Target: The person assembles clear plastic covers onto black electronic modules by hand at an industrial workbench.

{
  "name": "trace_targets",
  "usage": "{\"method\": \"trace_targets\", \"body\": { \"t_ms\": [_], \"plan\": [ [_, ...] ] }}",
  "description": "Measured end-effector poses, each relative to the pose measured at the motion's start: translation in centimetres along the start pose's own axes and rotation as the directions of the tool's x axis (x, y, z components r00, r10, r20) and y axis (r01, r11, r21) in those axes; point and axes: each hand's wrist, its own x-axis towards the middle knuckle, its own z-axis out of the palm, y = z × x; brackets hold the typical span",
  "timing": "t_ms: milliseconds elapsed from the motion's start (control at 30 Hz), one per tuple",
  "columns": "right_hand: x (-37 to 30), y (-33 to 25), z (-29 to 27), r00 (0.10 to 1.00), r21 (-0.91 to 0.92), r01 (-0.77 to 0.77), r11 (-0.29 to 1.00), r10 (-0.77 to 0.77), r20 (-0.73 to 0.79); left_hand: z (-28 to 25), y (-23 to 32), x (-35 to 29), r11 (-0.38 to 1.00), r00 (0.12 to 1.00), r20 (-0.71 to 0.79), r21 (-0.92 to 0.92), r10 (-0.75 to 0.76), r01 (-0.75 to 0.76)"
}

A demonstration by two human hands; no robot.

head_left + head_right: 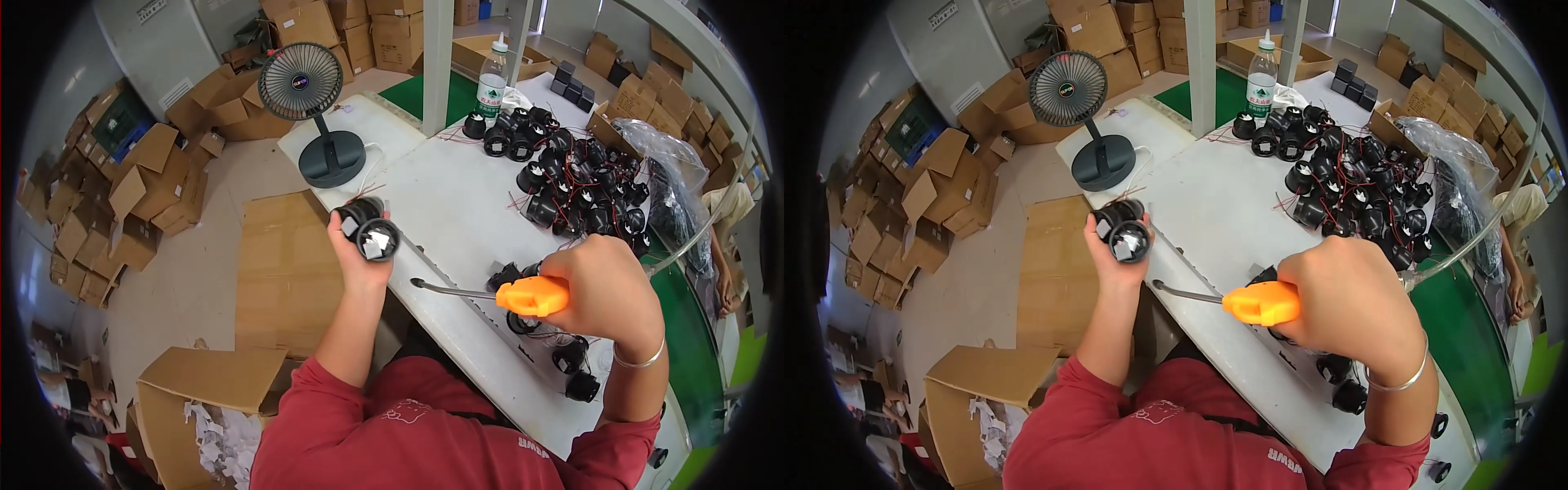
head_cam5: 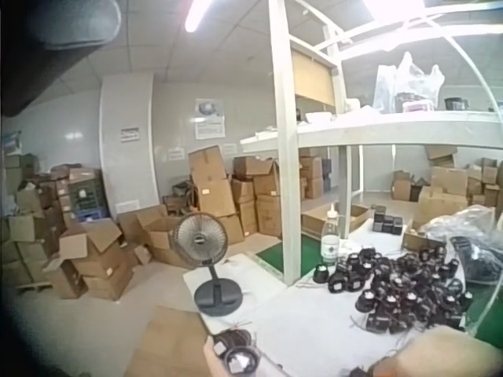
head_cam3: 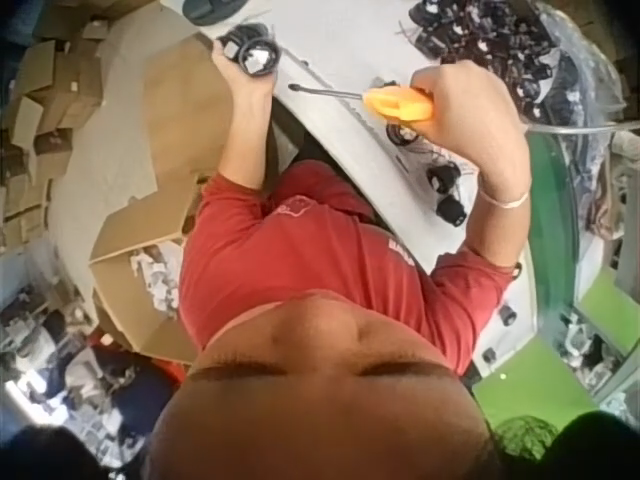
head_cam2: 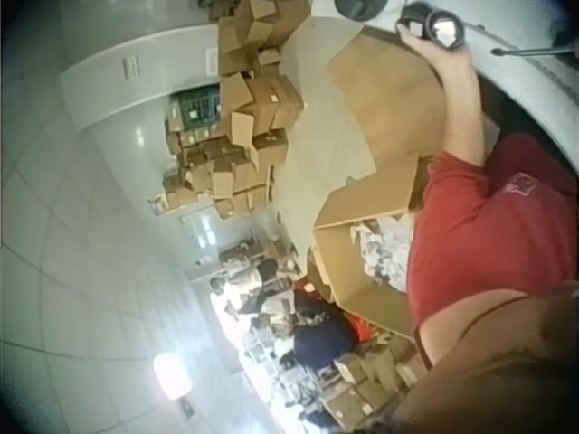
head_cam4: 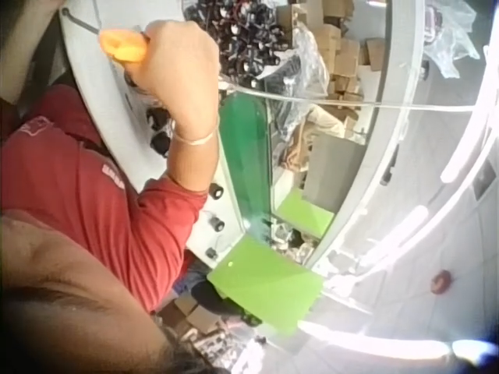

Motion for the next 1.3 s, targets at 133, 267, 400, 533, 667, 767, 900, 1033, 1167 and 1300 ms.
{"method": "trace_targets", "body": {
  "t_ms": [133, 267, 400, 533, 667, 767, 900, 1033, 1167, 1300],
  "plan": [
    [0.0, -0.9, 0.6, 0.999, -0.051, 0.016, 0.999, -0.018, -0.038, -0.8, -0.3, -1.8, 0.961, 0.979, -0.164, -0.264, -0.124, 0.078],
    [0.2, -1.6, 1.2, 0.998, -0.065, 0.053, 0.996, -0.055, -0.027, 0.0, -0.4, -3.1, 0.958, 0.95, -0.237, -0.248, -0.205, 0.145],
    [0.3, -1.6, 3.0, 0.985, -0.106, 0.142, 0.984, -0.151, -0.085, -0.3, -1.0, -3.9, 0.955, 0.975, -0.127, -0.258, -0.185, 0.148],
    [0.6, -0.8, 2.7, 0.996, -0.119, 0.086, 0.989, -0.083, 0.024, 0.1, -1.1, -4.2, 0.992, 0.988, -0.127, -0.097, -0.087, 0.075],
    [1.6, 3.3, 3.2, 0.991, -0.263, -0.118, 0.958, 0.132, 0.036, -2.5, -0.8, -3.3, 0.999, 0.991, 0.132, -0.007, -0.036, 0.037],
    [4.3, 4.8, 4.7, 0.989, -0.3, -0.134, 0.945, 0.145, 0.015, -2.0, -1.2, -3.6, 0.997, 0.972, 0.222, 0.028, 0.071, -0.079],
    [7.2, 4.7, 5.2, 0.984, -0.281, -0.178, 0.943, 0.169, -0.056, -1.7, -0.9, -2.9, 0.978, 0.954, 0.276, 0.131, 0.119, -0.16],
    [5.9, 5.2, 3.3, 0.956, -0.304, -0.189, 0.934, 0.246, 0.162, -1.2, 0.5, -2.0, 0.826, 0.898, 0.4, 0.433, 0.183, -0.362],
    [2.9, 5.1, 2.1, 0.955, -0.388, -0.271, 0.881, 0.298, 0.009, 1.1, 0.5, 0.9, 0.12, 0.63, 0.762, 0.619, 0.151, -0.777],
    [2.8, 2.8, -0.3, 0.98, -0.176, -0.197, 0.965, 0.196, -0.021, 4.8, -1.1, 1.8, -0.261, 0.587, 0.793, 0.539, -0.163, -0.8]
  ]
}}
